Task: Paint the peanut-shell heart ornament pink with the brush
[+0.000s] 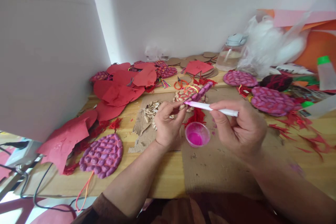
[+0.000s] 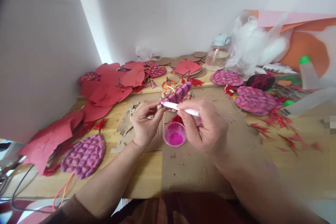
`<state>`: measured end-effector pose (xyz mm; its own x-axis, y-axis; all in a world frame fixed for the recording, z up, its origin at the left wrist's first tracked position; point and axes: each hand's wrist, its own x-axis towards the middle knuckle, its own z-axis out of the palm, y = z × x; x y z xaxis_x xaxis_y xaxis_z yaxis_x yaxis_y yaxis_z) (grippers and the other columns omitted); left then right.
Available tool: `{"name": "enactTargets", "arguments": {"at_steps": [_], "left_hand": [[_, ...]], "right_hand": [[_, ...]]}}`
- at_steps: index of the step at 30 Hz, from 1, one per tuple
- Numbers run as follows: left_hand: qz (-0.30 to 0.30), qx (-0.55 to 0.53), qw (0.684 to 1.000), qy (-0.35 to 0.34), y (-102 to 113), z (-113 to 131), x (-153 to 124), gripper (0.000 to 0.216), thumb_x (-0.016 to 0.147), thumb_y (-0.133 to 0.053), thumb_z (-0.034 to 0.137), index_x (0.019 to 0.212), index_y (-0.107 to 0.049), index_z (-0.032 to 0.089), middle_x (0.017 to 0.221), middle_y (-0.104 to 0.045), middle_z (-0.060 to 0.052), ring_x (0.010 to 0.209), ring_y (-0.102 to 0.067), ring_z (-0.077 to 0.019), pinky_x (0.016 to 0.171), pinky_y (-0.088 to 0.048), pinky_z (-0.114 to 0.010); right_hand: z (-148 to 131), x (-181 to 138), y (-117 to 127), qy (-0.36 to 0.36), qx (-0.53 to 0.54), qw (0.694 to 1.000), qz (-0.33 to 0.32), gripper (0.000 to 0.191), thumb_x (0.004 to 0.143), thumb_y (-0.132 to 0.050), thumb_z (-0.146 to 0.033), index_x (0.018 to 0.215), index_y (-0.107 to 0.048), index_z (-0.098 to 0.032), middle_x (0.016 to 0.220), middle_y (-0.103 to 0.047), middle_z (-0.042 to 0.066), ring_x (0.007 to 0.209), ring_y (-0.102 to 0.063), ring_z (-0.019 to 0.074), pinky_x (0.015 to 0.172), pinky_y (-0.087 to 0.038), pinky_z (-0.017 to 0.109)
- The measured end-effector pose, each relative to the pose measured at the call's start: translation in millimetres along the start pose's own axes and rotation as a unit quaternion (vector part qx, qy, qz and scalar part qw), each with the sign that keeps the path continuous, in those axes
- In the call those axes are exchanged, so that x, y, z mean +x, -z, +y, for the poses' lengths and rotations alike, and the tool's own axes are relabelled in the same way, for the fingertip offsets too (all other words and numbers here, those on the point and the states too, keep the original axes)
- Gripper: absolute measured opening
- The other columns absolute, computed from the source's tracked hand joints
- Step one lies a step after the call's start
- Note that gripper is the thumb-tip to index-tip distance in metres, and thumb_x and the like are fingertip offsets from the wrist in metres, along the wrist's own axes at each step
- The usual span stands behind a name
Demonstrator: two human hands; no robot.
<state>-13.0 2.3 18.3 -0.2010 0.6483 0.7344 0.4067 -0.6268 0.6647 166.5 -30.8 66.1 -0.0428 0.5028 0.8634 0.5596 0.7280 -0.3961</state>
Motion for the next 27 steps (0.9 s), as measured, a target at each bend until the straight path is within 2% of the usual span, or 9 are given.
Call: {"name": "enactTargets", "arguments": {"at_steps": [5, 11, 17, 22, 27], "left_hand": [[0.002, 0.003, 1.000, -0.001, 0, -1, 0, 0.013, 0.083, -0.079, 0.015, 0.095, -0.078, 0.019, 0.079, -0.069, -0.001, 0.067, -0.064, -0.0087, 0.058, -0.055, -0.017], [0.000, 0.000, 1.000, -0.002, 0, -1, 0, 0.013, 0.083, -0.078, 0.016, 0.096, -0.078, 0.018, 0.079, -0.069, -0.001, 0.067, -0.064, -0.0086, 0.059, -0.055, -0.017], [-0.005, -0.008, 1.000, 0.020, 1, -3, -2, 0.012, 0.083, -0.079, 0.018, 0.096, -0.079, 0.019, 0.081, -0.069, -0.002, 0.069, -0.065, -0.0095, 0.059, -0.055, -0.018], [-0.004, -0.025, 0.999, 0.036, 1, -2, -1, 0.012, 0.083, -0.079, 0.021, 0.095, -0.078, 0.018, 0.080, -0.068, -0.002, 0.069, -0.065, -0.0099, 0.058, -0.055, -0.018], [-0.005, -0.025, 0.998, 0.065, 1, -2, 0, 0.011, 0.083, -0.079, 0.024, 0.093, -0.078, 0.018, 0.076, -0.067, -0.001, 0.063, -0.062, -0.0090, 0.055, -0.053, -0.017]], "right_hand": [[1, 0, 0, 0.003, -0.010, 1.000, 0.024, 0.019, 0.087, -0.071, -0.014, 0.104, -0.069, -0.023, 0.093, -0.076, 0.002, 0.082, -0.072, 0.0172, 0.074, -0.058, 0.030], [-1, 2, -1, 0.048, -0.032, 0.998, -0.004, 0.016, 0.089, -0.069, -0.013, 0.103, -0.068, -0.020, 0.093, -0.076, 0.002, 0.085, -0.072, 0.0142, 0.080, -0.057, 0.026], [2, 0, 1, -0.002, -0.007, 1.000, 0.020, 0.020, 0.087, -0.071, -0.013, 0.105, -0.069, -0.021, 0.094, -0.075, 0.003, 0.085, -0.073, 0.0167, 0.078, -0.058, 0.030], [3, -2, 0, -0.022, 0.015, 1.000, 0.006, 0.018, 0.088, -0.070, -0.014, 0.104, -0.069, -0.023, 0.092, -0.075, 0.001, 0.075, -0.069, 0.0129, 0.070, -0.055, 0.027], [9, -1, 0, -0.040, -0.001, 0.999, 0.031, 0.018, 0.087, -0.071, -0.016, 0.104, -0.070, -0.023, 0.091, -0.075, 0.000, 0.069, -0.065, 0.0114, 0.061, -0.050, 0.027]]}}
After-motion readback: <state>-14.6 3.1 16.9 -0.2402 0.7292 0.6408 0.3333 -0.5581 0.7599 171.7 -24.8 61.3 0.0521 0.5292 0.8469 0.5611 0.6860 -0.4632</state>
